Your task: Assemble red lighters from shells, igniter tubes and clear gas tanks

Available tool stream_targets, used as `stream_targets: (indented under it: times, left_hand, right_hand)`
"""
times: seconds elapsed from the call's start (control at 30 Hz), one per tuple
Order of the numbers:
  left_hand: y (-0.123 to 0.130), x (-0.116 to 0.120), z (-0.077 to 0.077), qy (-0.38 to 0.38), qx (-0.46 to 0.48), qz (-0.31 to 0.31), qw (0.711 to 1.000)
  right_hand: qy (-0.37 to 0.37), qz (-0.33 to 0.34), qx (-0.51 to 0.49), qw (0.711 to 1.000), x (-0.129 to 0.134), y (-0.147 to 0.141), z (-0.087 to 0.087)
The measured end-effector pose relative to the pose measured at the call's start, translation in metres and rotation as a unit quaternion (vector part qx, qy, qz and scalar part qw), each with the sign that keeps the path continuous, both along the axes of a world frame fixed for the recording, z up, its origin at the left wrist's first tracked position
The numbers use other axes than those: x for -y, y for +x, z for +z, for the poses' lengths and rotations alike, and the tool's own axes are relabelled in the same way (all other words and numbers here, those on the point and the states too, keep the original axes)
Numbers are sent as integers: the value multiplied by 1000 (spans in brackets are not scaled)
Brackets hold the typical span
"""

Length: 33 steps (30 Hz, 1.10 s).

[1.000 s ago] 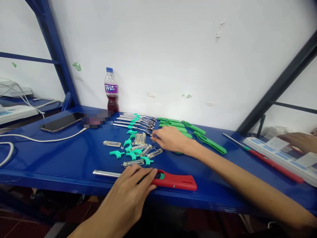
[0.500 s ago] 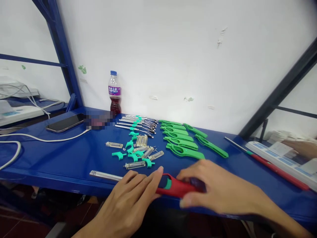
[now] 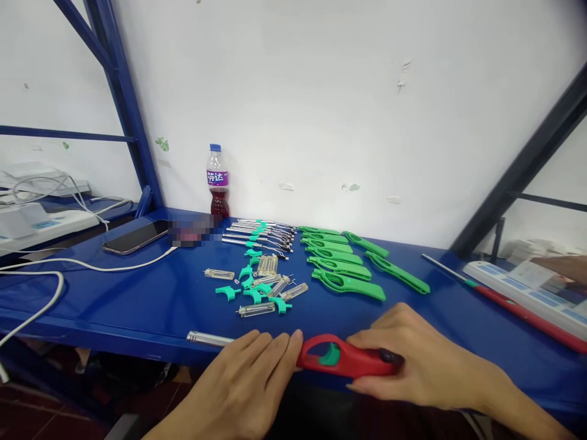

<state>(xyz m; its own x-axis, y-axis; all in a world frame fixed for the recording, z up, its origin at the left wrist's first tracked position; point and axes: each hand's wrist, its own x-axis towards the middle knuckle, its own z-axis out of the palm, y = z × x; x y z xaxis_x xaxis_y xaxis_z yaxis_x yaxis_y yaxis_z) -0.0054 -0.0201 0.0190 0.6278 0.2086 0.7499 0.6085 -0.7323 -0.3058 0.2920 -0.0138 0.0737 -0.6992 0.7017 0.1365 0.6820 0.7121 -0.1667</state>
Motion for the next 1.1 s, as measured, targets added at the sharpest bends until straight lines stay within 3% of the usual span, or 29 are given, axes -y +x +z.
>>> stream_targets:
  times: [0.07, 0.13, 0.2, 0.37, 0.6, 0.93, 1.1]
  left_hand:
    - [-1, -3, 6, -43, 5, -5, 999]
    - [-3, -8, 8, -78, 21, -11, 997]
    - [-3, -12, 6, -91, 22, -6, 996]
    - [4, -15, -5, -88, -13, 11, 996]
    - [16, -22, -15, -122, 6, 35, 992]
    - [12, -17, -20, -192, 42, 62, 978]
    - [11, -18, -23, -232, 62, 46, 970]
  right_hand:
    - [155, 47, 16, 987, 6, 0, -3]
    - [282, 76, 33, 956, 11, 0, -4]
    - [336, 83, 52, 937, 12, 0, -7]
    - [284, 54, 66, 955, 2, -13, -20]
    - [177, -1, 1, 984, -15, -38, -31]
    - [169, -65, -21, 983, -10, -41, -38]
    - [178, -70, -53, 980, -13, -43, -44]
